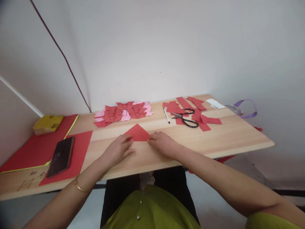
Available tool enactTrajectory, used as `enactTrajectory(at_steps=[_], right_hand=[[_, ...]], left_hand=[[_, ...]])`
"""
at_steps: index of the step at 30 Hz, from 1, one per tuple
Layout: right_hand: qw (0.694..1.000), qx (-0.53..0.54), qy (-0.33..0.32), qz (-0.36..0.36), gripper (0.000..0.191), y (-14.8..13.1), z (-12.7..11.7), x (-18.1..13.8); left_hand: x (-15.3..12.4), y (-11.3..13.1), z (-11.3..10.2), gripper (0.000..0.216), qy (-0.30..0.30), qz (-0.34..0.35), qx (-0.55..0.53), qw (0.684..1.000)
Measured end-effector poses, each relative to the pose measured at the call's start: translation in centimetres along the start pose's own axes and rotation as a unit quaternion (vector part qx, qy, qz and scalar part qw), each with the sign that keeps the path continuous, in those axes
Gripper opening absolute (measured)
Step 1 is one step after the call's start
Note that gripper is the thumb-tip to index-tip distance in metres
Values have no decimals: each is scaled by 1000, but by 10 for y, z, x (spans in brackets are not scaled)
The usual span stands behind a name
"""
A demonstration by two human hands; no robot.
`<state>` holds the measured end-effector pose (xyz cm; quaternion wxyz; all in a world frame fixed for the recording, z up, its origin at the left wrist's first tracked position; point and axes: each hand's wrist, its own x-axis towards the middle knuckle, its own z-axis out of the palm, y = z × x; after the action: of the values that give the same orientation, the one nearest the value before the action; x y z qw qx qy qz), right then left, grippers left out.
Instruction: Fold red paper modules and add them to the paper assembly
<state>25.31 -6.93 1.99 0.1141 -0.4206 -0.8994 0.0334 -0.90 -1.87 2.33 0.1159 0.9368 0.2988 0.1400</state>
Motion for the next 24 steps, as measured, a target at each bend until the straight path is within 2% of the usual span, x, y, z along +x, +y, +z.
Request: enactTrajectory(at_steps=[2, 4, 8, 11, 14, 16, 20, 24], right_hand=[[1000, 9, -6, 14, 29, -6, -1, -1], [999, 26, -10, 24, 27, -13, -4, 0], [993, 103, -22, 58, 26, -16, -12, 8], [979, 171, -15, 109, 26, -6, -16, 22], [960, 193, 59, 196, 24, 9, -16, 45], [945, 212, 80, 234, 25, 17, -14, 61], [923, 268, 80, 264, 22, 26, -7, 81], [894, 348, 92, 265, 20, 32, 2, 84]], left_hand=[[0, -5, -5, 32, 17, -26, 8, 999], [3, -9, -12, 28, 8, -67, 24, 997], [24, -10, -25, 27, -35, -208, 86, 974], [46, -7, -31, 34, -94, -262, 109, 954], [61, -4, -35, 31, -162, -269, 102, 944], [65, -5, -37, 31, -188, -276, 83, 939], [63, -13, -38, 27, -183, -266, 3, 946], [57, -24, -33, 17, -148, -226, -58, 961]])
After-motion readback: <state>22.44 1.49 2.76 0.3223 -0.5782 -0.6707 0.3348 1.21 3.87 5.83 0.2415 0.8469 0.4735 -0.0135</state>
